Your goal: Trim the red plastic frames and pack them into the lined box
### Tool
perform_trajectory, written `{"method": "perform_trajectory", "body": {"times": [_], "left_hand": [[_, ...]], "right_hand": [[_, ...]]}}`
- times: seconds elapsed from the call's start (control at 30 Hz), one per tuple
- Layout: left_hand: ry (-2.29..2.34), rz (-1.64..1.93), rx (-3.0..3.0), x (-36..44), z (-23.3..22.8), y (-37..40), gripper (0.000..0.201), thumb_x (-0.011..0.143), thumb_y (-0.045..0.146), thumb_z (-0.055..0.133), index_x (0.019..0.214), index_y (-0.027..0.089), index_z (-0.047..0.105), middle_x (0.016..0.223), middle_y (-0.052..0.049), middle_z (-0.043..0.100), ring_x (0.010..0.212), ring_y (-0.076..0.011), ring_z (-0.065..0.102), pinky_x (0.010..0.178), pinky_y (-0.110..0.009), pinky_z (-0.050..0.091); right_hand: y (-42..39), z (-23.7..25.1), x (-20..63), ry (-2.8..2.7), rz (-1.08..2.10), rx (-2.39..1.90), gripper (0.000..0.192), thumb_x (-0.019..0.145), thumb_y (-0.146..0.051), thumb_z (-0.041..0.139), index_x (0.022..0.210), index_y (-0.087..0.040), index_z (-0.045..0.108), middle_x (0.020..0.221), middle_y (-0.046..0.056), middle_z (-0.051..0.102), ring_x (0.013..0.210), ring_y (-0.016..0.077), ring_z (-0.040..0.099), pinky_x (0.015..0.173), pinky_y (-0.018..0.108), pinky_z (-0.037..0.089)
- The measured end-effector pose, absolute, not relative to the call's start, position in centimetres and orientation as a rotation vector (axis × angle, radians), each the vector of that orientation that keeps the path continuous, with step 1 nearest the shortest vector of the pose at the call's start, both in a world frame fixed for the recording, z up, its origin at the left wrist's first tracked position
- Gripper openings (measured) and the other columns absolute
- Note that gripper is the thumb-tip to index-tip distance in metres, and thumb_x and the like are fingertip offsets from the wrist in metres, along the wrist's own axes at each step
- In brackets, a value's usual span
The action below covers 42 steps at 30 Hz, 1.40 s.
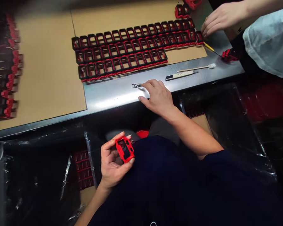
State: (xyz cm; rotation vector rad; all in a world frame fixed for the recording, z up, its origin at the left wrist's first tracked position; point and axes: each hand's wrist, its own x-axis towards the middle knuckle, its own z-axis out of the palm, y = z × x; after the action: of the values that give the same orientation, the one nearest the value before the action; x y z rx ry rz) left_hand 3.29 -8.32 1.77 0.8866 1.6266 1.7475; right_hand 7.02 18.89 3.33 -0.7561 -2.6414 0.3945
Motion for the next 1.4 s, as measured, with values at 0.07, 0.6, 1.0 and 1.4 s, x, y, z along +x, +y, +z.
{"method": "perform_trajectory", "body": {"times": [0.07, 0.6, 1.0, 1.4], "left_hand": [[1.618, 1.754, 0.872, 3.4, 1.9, -8.5, 0.061, 0.079, 0.018, 0.076, 0.127, 0.028, 0.039, 0.145, -0.016, 0.049, 0.121, -0.0287, 0.064, 0.083, -0.037, 0.062], [1.571, 1.769, 0.937, 3.4, 1.8, -8.4, 0.065, 0.08, 0.012, 0.071, 0.135, 0.028, 0.04, 0.143, -0.017, 0.047, 0.126, -0.0309, 0.061, 0.091, -0.042, 0.06], [1.781, 1.675, 1.192, 2.9, 1.8, -8.4, 0.074, 0.074, 0.017, 0.066, 0.144, 0.024, 0.041, 0.128, -0.013, 0.045, 0.115, -0.0271, 0.056, 0.096, -0.049, 0.055], [2.072, 1.291, 1.482, 2.6, 3.8, -7.8, 0.102, 0.078, 0.022, 0.07, 0.157, 0.012, 0.007, 0.122, -0.017, 0.06, 0.101, -0.0238, 0.063, 0.076, -0.034, 0.06]], "right_hand": [[19.1, 2.9, 6.6, -2.663, 0.376, -0.785, 0.037, 0.087, -0.038, 0.064, 0.118, -0.019, 0.066, 0.12, 0.011, 0.065, 0.106, 0.0312, 0.057, 0.085, 0.042, 0.05], [20.0, 2.6, 5.3, -2.648, 0.391, -0.939, 0.041, 0.085, -0.048, 0.067, 0.115, -0.02, 0.069, 0.109, 0.009, 0.065, 0.096, 0.0268, 0.062, 0.074, 0.036, 0.049], [18.3, 3.8, 9.3, -2.113, 1.425, -0.853, 0.029, 0.076, -0.037, 0.072, 0.096, -0.016, 0.072, 0.081, 0.003, 0.07, 0.064, 0.0133, 0.058, 0.061, 0.027, 0.047], [9.9, 0.8, 18.7, -2.016, 2.144, -0.66, 0.025, 0.086, -0.036, 0.066, 0.101, -0.017, 0.074, 0.086, 0.006, 0.069, 0.072, 0.0141, 0.062, 0.065, 0.026, 0.049]]}}
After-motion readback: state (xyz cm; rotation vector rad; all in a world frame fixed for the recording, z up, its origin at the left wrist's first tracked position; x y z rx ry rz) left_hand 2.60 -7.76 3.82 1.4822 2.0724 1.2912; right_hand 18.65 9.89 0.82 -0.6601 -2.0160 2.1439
